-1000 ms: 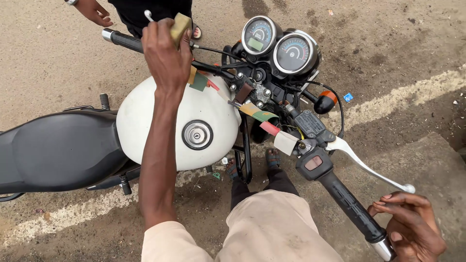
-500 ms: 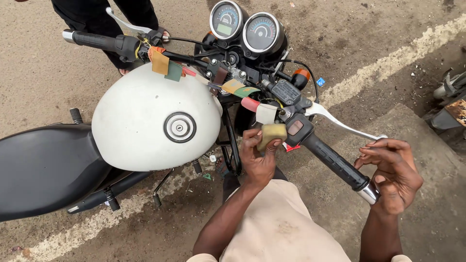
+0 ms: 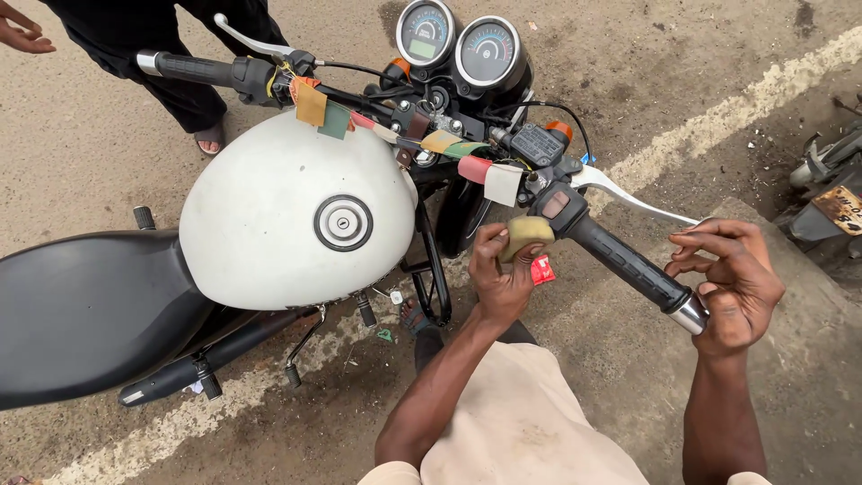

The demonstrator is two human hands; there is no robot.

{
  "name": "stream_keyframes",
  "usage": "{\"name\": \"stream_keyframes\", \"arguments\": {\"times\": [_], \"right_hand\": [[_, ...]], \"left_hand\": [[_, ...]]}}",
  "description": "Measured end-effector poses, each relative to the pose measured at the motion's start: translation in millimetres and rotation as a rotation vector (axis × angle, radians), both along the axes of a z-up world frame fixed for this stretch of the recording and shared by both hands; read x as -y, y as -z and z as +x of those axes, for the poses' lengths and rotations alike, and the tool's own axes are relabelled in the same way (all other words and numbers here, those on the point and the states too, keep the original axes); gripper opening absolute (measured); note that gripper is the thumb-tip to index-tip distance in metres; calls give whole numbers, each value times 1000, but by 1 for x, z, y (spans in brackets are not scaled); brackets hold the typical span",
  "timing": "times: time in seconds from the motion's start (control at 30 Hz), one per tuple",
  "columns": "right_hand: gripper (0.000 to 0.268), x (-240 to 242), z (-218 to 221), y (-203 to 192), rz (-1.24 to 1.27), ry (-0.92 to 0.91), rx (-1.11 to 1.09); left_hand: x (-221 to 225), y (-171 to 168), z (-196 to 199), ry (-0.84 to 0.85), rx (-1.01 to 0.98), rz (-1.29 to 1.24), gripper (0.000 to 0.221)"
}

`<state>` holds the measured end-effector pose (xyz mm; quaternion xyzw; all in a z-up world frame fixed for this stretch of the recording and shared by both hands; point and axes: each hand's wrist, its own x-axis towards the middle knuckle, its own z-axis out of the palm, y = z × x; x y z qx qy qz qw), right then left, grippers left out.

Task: The recorder cleans the dashboard, indicators, and fuel tank of a motorcycle with a sponge.

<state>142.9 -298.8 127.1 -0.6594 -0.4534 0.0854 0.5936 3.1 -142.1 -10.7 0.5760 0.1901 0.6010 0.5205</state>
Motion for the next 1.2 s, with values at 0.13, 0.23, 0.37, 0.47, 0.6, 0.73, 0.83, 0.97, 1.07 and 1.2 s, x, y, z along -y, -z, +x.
{"name": "stream_keyframes", "arguments": {"times": [0.13, 0.23, 0.37, 0.47, 0.6, 0.73, 0.83, 0.97, 1.07, 1.2], "right_hand": [[50, -3, 1, -1, 1, -39, -16], [50, -4, 4, -1, 1, -64, -5], [49, -8, 1, -9, -11, -76, 85], [43, -5, 8, -16, -110, -34, 315], [38, -8, 6, -42, -252, 5, 550], [61, -31, -14, -75, -374, -148, 713], [77, -46, -21, -84, -460, -281, 722], [72, -57, -20, -88, -549, -381, 672], [64, -70, 13, -81, -516, -411, 817], [61, -118, 27, -84, -432, -474, 962]], "left_hand": [[-10, -35, 5, -82, -30, 122, 51], [-1, -27, 1, -153, -90, 269, 56], [14, -4, 2, -149, -139, 371, 54], [3, -34, 13, -277, -105, 254, 54], [11, -47, 15, -406, -190, 262, 51], [48, -40, 10, -272, -182, 386, 49], [68, -45, 21, -193, -61, 236, 51], [74, -72, 39, -213, 67, 257, 61], [71, -87, 41, -268, 65, 187, 64], [71, -68, 17, -225, 38, 239, 61]]}}
